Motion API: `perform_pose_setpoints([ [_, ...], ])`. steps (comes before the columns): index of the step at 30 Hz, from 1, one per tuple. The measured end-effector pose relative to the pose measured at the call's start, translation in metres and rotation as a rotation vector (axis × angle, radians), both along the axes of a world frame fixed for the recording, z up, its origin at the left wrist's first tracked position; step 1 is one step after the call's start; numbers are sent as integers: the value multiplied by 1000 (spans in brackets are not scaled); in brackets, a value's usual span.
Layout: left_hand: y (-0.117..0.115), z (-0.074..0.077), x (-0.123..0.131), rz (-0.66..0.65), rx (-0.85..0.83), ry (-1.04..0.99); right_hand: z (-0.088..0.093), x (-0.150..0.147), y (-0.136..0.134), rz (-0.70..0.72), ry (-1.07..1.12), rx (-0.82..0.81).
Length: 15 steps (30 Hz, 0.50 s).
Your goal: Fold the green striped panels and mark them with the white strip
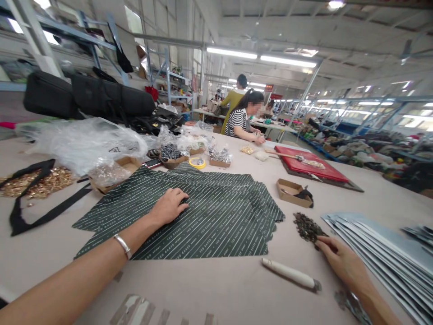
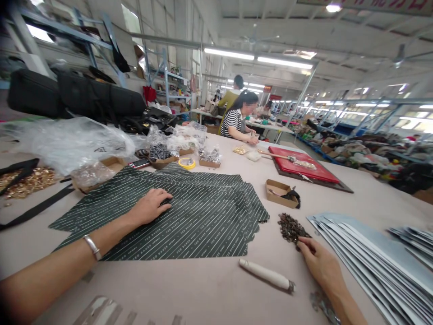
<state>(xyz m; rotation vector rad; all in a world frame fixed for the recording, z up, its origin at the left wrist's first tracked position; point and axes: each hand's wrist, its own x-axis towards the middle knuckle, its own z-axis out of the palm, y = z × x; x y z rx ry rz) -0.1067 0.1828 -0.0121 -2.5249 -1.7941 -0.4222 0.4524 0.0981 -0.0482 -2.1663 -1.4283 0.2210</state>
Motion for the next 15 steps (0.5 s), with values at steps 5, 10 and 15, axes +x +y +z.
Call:
perform_pose_setpoints([
  [5,10,9,0,60,-120,38,2,-1,-4,-42,11,51],
  [10,-6,24,16,108,-83,100,0,7,-13,-78,111,34],
  [15,-34,23,21,141,-27,127,6,-3,-37,-58,338,185],
])
